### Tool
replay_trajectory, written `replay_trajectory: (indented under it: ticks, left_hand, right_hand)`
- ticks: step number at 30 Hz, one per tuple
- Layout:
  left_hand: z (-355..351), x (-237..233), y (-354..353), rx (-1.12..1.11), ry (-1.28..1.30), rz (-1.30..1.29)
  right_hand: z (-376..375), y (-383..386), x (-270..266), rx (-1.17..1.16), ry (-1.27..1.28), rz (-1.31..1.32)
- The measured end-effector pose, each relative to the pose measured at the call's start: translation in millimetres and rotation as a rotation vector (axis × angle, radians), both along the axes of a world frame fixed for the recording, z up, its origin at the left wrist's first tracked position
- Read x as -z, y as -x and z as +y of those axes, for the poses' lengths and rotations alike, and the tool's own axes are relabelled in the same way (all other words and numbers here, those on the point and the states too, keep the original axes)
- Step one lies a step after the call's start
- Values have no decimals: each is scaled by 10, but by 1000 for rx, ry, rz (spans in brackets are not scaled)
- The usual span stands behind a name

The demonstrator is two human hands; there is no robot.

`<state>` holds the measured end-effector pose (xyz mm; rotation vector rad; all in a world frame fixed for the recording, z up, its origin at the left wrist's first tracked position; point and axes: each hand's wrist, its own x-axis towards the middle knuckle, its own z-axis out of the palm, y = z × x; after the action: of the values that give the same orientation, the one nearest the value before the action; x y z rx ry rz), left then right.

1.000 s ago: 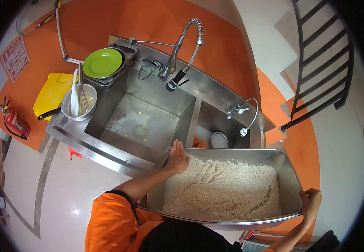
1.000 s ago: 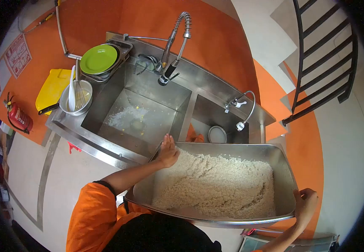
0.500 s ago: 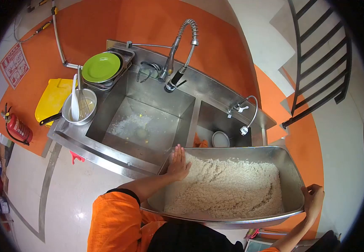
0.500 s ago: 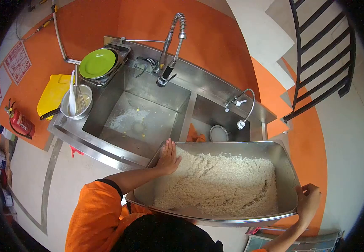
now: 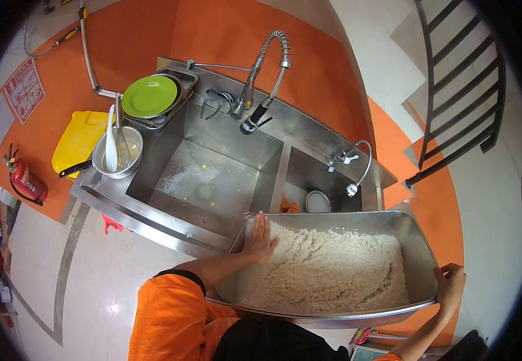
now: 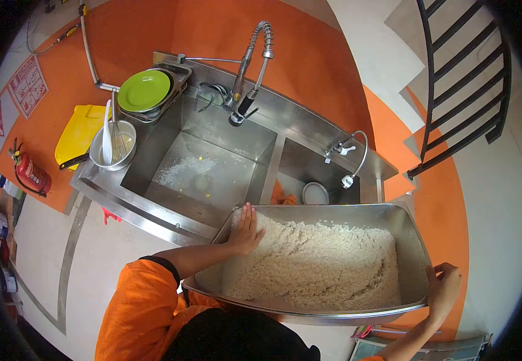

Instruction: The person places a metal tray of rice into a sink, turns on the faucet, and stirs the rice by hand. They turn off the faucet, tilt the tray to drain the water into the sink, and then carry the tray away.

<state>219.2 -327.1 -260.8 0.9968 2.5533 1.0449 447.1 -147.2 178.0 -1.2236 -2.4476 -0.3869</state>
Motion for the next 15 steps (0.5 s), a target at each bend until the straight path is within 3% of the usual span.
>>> replay_trajectory:
  ticks: [6, 8, 9, 11, 15]
  left_hand:
    - [-41, -312, -109, -49, 35, -13]
    - [-92, -366, -69, -250, -147, 98]
    - [-110, -383, -39, -247, -144, 97]
    - [-130, -434, 49, -424, -344, -37]
    - [-50, -302, 133, -448, -434, 99]
  right_hand:
    - [45, -63, 21, -40, -44, -23]
    - [7, -29, 5, 11, 4, -8]
    - [-31, -6, -3, 54, 47, 5]
    - [-65, -11, 1, 49, 45, 14]
    - [70, -110, 53, 6, -8, 5]
